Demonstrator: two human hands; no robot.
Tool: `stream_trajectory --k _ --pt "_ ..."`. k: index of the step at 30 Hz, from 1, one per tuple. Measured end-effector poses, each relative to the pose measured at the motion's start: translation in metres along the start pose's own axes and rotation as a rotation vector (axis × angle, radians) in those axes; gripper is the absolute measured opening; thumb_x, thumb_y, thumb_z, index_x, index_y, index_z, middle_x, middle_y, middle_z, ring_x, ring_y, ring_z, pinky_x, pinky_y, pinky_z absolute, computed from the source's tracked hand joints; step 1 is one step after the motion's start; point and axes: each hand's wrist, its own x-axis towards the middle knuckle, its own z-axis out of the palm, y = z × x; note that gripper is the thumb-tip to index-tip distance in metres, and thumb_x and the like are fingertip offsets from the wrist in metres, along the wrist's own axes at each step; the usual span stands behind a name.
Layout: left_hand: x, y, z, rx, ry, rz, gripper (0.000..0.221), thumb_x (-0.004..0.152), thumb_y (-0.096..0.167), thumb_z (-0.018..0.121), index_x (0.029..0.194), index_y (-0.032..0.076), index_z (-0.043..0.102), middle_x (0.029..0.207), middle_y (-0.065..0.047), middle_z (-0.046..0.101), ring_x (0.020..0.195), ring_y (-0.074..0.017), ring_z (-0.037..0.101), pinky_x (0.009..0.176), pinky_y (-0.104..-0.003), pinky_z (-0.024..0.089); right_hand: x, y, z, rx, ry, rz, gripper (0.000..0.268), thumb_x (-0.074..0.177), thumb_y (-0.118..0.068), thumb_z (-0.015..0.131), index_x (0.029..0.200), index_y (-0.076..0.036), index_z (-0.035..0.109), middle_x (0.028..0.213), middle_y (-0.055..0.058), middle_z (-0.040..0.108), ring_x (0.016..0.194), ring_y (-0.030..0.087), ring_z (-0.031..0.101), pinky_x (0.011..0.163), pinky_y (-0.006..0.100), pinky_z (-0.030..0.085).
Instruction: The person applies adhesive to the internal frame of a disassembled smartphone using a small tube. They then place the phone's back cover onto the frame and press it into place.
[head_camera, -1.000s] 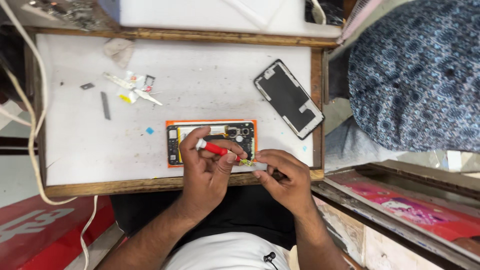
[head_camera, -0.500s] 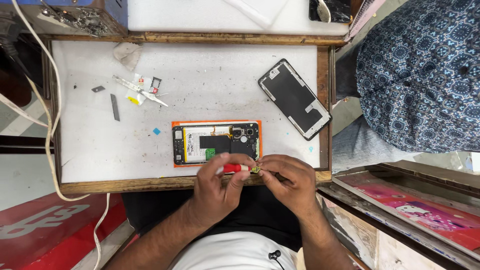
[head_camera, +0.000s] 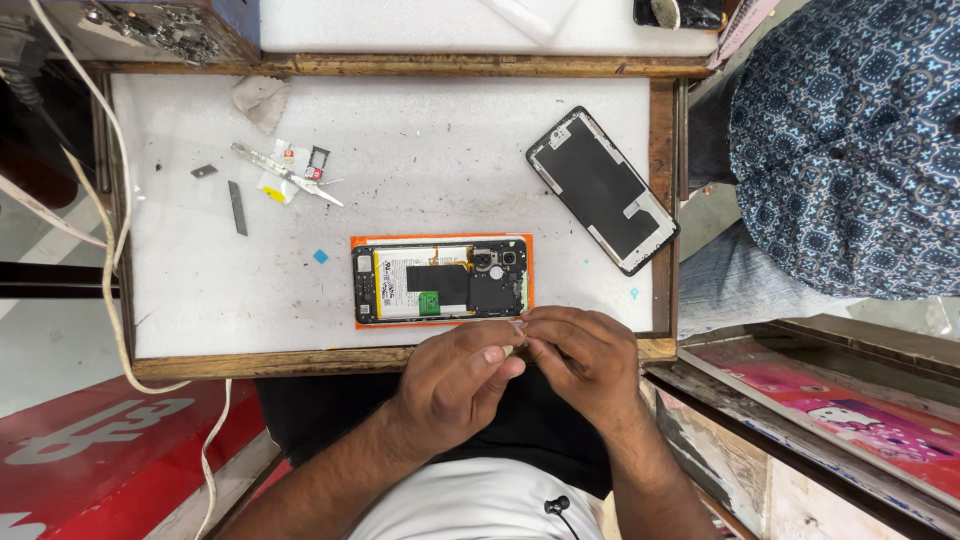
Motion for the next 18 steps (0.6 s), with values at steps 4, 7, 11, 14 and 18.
stream_trajectory --k 4,7,11,14,18 --pt "-0.002 0.0 0.003 -0.006 0.017 0.0 0.054 0.107 0.006 0.067 0.144 0.011 0.028 0.111 -0.018 0.067 0.098 -0.0293 0.075 0.079 -0.038 0.069 -0.001 0.002 0.0 0.02 0.02 -0.02 0.018 0.08 -0.006 0.082 0.096 -0.01 0.073 0.101 0.003 0.078 0.088 0.018 0.076 0.072 0.03 0.06" --pt "-0.004 -0.002 0.005 -0.027 0.021 -0.027 0.055 0.108 0.007 0.066 0.146 0.012 0.026 0.112 -0.017 0.067 0.098 -0.028 0.076 0.08 -0.037 0.069 -0.003 0.005 0.001 0.019 0.02 -0.022 0.017 0.082 -0.009 0.083 0.095 -0.01 0.073 0.1 0.002 0.078 0.086 0.016 0.077 0.069 0.028 0.059" --pt "-0.002 -0.002 0.006 0.007 0.009 -0.017 0.058 0.107 0.008 0.066 0.147 0.012 0.025 0.11 -0.017 0.068 0.096 -0.0272 0.077 0.078 -0.036 0.07 -0.004 0.008 0.004 0.037 0.037 -0.043 0.02 0.086 -0.014 0.084 0.102 -0.012 0.073 0.103 0.001 0.077 0.09 0.014 0.077 0.071 0.025 0.061" --pt "0.002 -0.008 0.0 0.082 0.025 -0.062 0.061 0.104 0.008 0.069 0.146 0.011 0.025 0.107 -0.018 0.071 0.091 -0.0266 0.076 0.07 -0.034 0.066 -0.003 0.008 0.002 0.103 0.057 -0.005 0.041 0.082 -0.022 0.086 0.118 -0.008 0.07 0.112 0.009 0.074 0.082 0.01 0.072 0.065 0.022 0.06" --pt "0.019 -0.033 -0.014 0.166 0.042 -0.032 0.065 0.109 0.004 0.068 0.15 0.009 0.018 0.11 -0.017 0.069 0.099 -0.027 0.076 0.078 -0.033 0.067 -0.006 0.009 0.002 0.137 0.114 0.086 0.049 0.085 -0.024 0.084 0.128 -0.008 0.067 0.118 0.012 0.073 0.069 0.004 0.066 0.051 0.018 0.048"
